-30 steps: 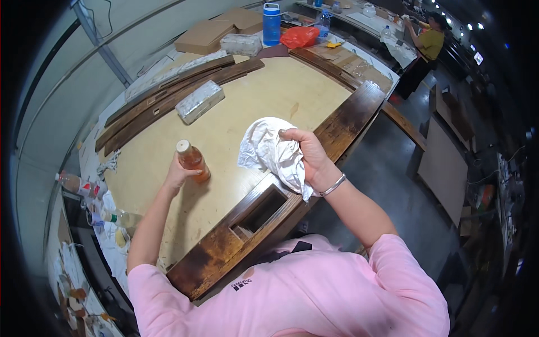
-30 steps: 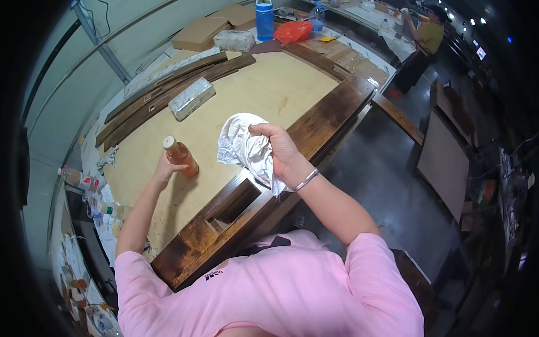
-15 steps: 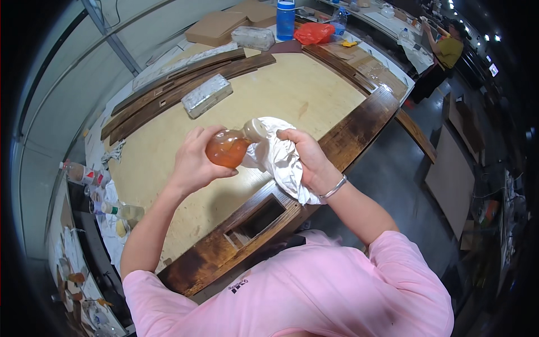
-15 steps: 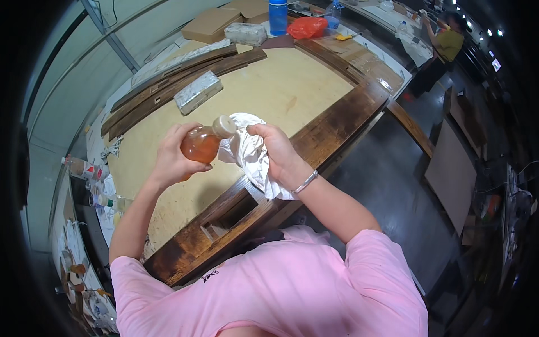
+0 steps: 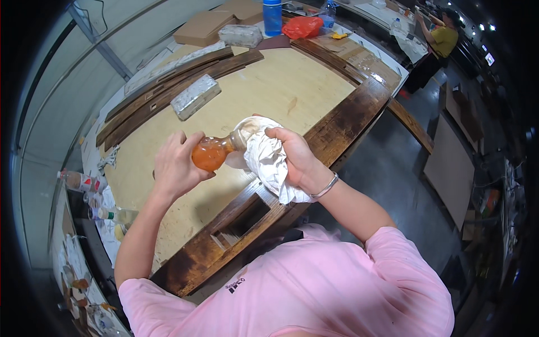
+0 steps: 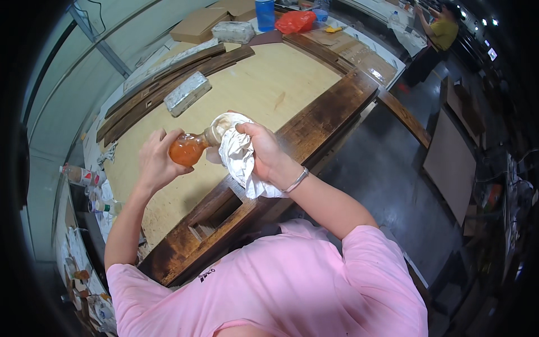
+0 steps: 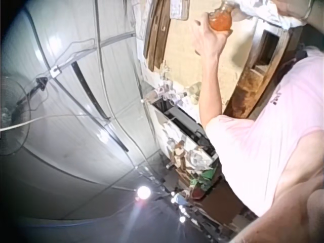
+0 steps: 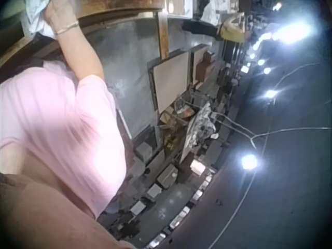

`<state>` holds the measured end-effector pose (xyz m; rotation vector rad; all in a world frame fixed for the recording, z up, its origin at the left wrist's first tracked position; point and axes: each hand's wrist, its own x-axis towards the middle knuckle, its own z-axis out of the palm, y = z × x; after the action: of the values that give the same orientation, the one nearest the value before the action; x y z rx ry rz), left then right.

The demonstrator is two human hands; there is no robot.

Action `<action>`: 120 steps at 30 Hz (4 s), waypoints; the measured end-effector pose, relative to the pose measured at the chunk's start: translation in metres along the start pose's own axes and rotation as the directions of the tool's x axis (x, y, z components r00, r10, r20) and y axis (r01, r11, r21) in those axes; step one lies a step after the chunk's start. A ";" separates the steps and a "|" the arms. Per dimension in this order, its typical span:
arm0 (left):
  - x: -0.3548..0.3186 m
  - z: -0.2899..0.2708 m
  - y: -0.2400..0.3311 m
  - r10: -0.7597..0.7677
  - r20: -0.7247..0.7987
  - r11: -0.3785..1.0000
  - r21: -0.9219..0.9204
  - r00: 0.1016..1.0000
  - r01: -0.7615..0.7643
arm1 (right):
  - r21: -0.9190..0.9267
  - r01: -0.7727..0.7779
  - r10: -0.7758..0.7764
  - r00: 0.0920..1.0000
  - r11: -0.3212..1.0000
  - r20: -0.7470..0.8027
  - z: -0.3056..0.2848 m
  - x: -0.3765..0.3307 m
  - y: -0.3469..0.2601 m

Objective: The person applies liquid from a bottle onto a cloth and wipes wooden boards. The person then rubs the wooden board with a small block and scrapes its edge with a small blade while wiping with the cloth.

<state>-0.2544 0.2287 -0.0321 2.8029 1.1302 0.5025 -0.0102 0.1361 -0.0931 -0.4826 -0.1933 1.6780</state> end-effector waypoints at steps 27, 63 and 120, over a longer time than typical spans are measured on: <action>-0.094 0.094 -0.199 -0.621 0.079 0.644 -0.516 0.780 0.565 | -0.280 0.679 -0.679 0.725 0.679 0.111 -0.024 -0.094 -0.127; -0.170 -0.013 0.013 -0.263 0.427 0.874 -0.275 0.865 0.401 | -0.548 0.054 -0.224 0.875 -0.835 0.428 -0.073 -0.093 -0.136; -0.169 -0.015 0.023 -0.253 0.352 0.904 -0.244 0.901 0.350 | -0.838 -0.449 -0.899 0.425 -0.310 0.105 -0.147 -0.048 -0.357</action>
<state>-0.3587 0.0953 -0.0593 2.2810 1.2644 0.1714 0.3780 0.1289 -0.0741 -2.2532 -0.9460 -0.1752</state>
